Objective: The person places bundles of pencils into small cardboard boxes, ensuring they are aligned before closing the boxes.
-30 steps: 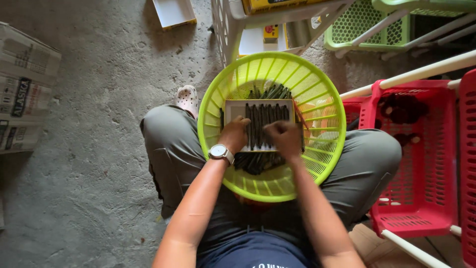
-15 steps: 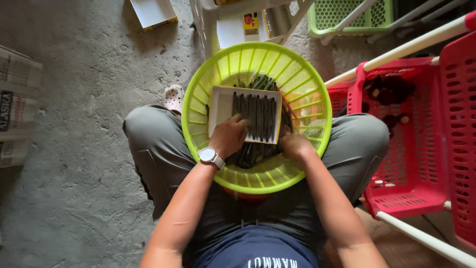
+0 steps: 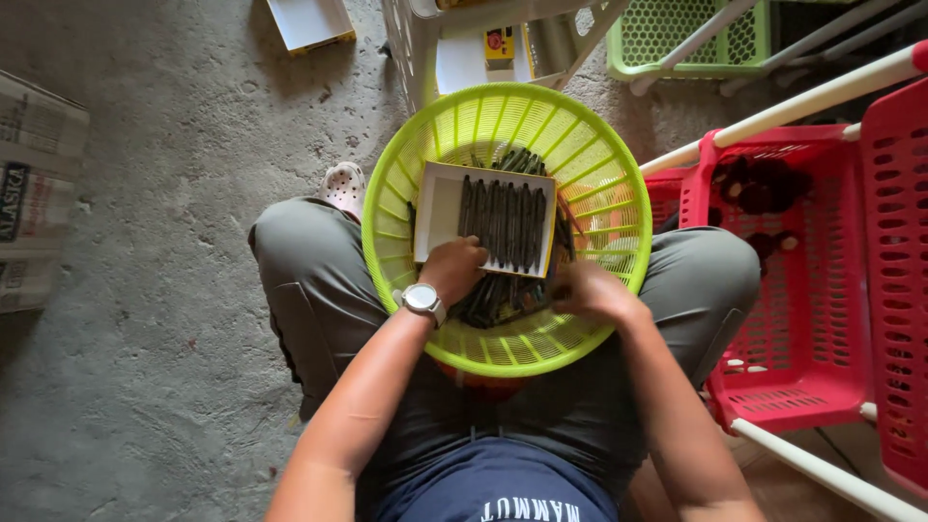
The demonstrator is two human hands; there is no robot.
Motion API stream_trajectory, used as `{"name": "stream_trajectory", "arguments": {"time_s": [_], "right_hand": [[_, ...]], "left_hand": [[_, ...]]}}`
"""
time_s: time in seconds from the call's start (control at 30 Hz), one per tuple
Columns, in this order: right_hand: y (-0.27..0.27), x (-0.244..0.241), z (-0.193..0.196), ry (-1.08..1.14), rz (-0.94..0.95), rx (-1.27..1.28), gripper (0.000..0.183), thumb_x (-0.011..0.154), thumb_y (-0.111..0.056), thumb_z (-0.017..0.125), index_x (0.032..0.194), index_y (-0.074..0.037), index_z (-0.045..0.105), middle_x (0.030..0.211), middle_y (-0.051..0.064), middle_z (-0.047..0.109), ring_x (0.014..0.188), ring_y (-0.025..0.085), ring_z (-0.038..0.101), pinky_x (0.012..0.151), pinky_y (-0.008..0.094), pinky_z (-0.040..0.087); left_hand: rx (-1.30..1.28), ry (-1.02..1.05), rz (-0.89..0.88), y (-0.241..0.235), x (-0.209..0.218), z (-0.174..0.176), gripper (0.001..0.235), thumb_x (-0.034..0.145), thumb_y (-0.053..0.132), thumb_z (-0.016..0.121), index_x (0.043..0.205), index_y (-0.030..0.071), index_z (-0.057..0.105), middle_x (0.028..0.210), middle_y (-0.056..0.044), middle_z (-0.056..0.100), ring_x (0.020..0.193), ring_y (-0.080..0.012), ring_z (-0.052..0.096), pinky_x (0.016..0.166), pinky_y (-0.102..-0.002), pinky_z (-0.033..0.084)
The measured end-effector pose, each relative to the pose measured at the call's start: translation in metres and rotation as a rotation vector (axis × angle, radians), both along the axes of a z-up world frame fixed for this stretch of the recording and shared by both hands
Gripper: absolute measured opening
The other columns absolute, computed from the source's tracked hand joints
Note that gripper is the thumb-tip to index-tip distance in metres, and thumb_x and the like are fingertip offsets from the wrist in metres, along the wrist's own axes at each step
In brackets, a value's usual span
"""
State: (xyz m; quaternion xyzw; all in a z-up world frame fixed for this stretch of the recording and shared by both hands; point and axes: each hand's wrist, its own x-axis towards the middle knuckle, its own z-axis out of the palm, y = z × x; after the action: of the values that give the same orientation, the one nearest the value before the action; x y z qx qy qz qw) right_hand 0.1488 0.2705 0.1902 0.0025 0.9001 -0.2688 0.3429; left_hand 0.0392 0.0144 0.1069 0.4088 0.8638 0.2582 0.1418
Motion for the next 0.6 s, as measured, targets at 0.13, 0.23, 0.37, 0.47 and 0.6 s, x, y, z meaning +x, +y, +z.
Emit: {"name": "stream_trajectory", "arguments": {"time_s": [0.13, 0.23, 0.37, 0.47, 0.6], "right_hand": [[0.000, -0.017, 0.033, 0.162, -0.202, -0.262, 0.029, 0.074, -0.017, 0.083, 0.100, -0.005, 0.079, 0.090, 0.010, 0.080, 0.079, 0.020, 0.076, 0.075, 0.035, 0.061], [-0.005, -0.032, 0.034, 0.211, -0.440, -0.400, 0.028, 0.080, -0.019, 0.084, 0.103, -0.003, 0.079, 0.092, 0.011, 0.080, 0.081, 0.019, 0.074, 0.073, 0.033, 0.060], [-0.025, -0.060, 0.026, 0.338, -0.564, -0.439, 0.030, 0.087, -0.026, 0.081, 0.107, -0.003, 0.079, 0.095, 0.008, 0.079, 0.084, 0.013, 0.073, 0.076, 0.028, 0.060], [-0.045, -0.081, 0.016, 0.463, -0.660, -0.510, 0.032, 0.088, -0.028, 0.081, 0.107, -0.002, 0.078, 0.095, 0.005, 0.079, 0.085, 0.009, 0.071, 0.077, 0.026, 0.058], [-0.072, -0.106, 0.008, 0.588, -0.788, -0.491, 0.035, 0.086, -0.031, 0.084, 0.102, 0.000, 0.078, 0.087, 0.004, 0.078, 0.078, 0.007, 0.068, 0.071, 0.025, 0.055]], "left_hand": [[0.159, -0.043, 0.048, -0.002, -0.002, 0.033, 0.019, 0.071, 0.022, 0.079, 0.082, 0.008, 0.071, 0.100, -0.015, 0.068, 0.087, -0.0389, 0.067, 0.071, -0.051, 0.054], [0.173, -0.136, 0.159, -0.001, -0.008, 0.072, 0.019, 0.081, 0.025, 0.077, 0.080, 0.007, 0.071, 0.089, -0.013, 0.069, 0.088, -0.0366, 0.068, 0.074, -0.049, 0.055], [0.453, -0.339, 0.305, 0.002, -0.011, 0.061, 0.024, 0.097, 0.029, 0.072, 0.101, 0.006, 0.077, 0.091, -0.013, 0.072, 0.082, -0.0292, 0.070, 0.072, -0.040, 0.054], [0.602, -0.486, 0.290, 0.001, -0.014, 0.047, 0.026, 0.095, 0.027, 0.073, 0.106, 0.003, 0.076, 0.089, -0.011, 0.077, 0.077, -0.0182, 0.071, 0.068, -0.032, 0.055], [0.601, -0.523, 0.416, 0.002, -0.018, 0.047, 0.028, 0.090, 0.023, 0.079, 0.106, 0.001, 0.077, 0.081, -0.012, 0.078, 0.069, -0.0138, 0.068, 0.065, -0.030, 0.055]]}}
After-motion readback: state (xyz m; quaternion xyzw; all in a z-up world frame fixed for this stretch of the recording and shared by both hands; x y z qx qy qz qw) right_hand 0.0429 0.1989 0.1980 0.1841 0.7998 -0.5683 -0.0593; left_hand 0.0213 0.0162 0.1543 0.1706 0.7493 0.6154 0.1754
